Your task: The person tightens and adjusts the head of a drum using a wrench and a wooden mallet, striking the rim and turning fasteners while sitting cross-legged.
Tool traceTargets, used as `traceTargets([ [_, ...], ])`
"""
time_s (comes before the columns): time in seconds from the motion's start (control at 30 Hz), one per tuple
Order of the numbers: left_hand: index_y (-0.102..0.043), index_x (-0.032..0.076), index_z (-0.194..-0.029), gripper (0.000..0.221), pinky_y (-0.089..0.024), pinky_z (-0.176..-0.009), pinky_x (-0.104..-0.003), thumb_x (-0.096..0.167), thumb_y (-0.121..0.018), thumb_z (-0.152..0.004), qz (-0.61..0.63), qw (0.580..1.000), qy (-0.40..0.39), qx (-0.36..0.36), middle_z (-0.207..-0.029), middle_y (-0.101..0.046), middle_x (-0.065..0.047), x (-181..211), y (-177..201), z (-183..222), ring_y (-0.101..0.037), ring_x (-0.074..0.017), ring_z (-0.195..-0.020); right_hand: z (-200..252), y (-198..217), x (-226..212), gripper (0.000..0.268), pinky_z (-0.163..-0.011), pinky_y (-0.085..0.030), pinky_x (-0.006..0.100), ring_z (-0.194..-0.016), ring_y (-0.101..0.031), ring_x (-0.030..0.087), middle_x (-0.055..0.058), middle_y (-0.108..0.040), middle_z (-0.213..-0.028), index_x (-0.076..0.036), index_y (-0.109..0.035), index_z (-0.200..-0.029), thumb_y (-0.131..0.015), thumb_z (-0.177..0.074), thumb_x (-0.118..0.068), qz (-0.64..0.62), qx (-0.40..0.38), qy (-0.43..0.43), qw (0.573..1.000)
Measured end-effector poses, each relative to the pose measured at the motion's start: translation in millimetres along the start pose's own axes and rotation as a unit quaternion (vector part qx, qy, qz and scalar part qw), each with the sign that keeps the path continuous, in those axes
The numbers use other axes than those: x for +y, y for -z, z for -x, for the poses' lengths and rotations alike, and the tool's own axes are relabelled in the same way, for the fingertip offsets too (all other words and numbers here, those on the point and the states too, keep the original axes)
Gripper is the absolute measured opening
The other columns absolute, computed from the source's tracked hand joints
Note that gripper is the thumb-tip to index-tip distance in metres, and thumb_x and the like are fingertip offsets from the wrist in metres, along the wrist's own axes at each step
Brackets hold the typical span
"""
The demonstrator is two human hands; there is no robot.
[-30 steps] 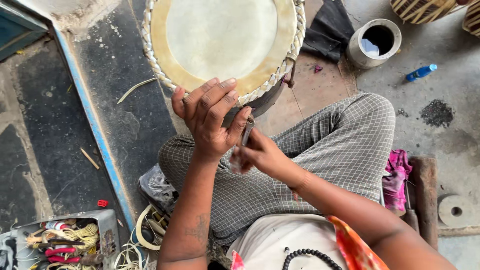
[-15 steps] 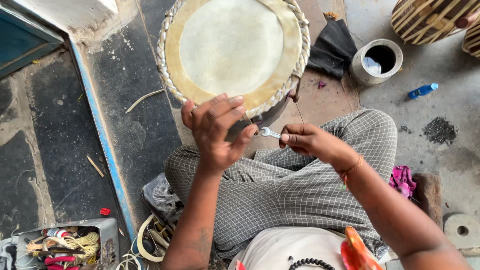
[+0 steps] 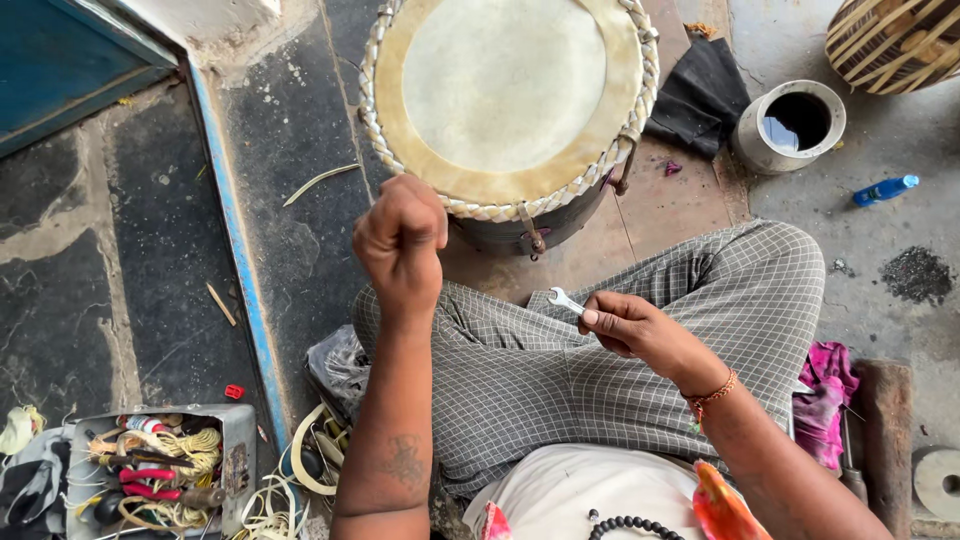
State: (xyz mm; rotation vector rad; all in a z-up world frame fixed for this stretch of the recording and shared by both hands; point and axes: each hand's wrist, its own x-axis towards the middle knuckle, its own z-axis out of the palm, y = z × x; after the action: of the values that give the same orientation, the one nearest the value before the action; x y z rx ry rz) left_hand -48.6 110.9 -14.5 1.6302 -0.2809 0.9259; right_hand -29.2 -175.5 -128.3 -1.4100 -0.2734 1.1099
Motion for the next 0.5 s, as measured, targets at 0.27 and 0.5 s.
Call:
traceTargets([
  [0.27,-0.047,0.008,-0.077,0.051,-0.045,-0.071,-0.024,0.049,-0.041,-0.108,0.164,0.981,0.102,-0.005,-0.078,-0.055,-0.006,18.3,0.6,-5.2,-0.053,-0.0105,-0.073,5.8,-24.3,-2.4,0.03,-0.05,-0.029,0.025,-0.057,-0.035,0.007,-0.005,-0.044,-0.066,-0.004,-0.059,-0.092,-0.056,-0.106,-0.031,-0.028,0.031,0.029,0.999],
  [0.5,-0.057,0.011,-0.122,0.028,-0.042,-0.105,-0.037,0.027,-0.066,-0.102,-0.193,0.977,-0.014,-0.093,-0.122,-0.061,-0.004,31.9,-16.5,0.4,-0.057,-0.0191,-0.112,5.5,-55.4,-12.1,0.017,-0.057,-0.047,0.026,-0.065,-0.058,0.012,0.003,-0.065,-0.077,-0.007,-0.055,-0.114,-0.056,-0.101,-0.018,-0.072,0.04,0.041,0.996],
])
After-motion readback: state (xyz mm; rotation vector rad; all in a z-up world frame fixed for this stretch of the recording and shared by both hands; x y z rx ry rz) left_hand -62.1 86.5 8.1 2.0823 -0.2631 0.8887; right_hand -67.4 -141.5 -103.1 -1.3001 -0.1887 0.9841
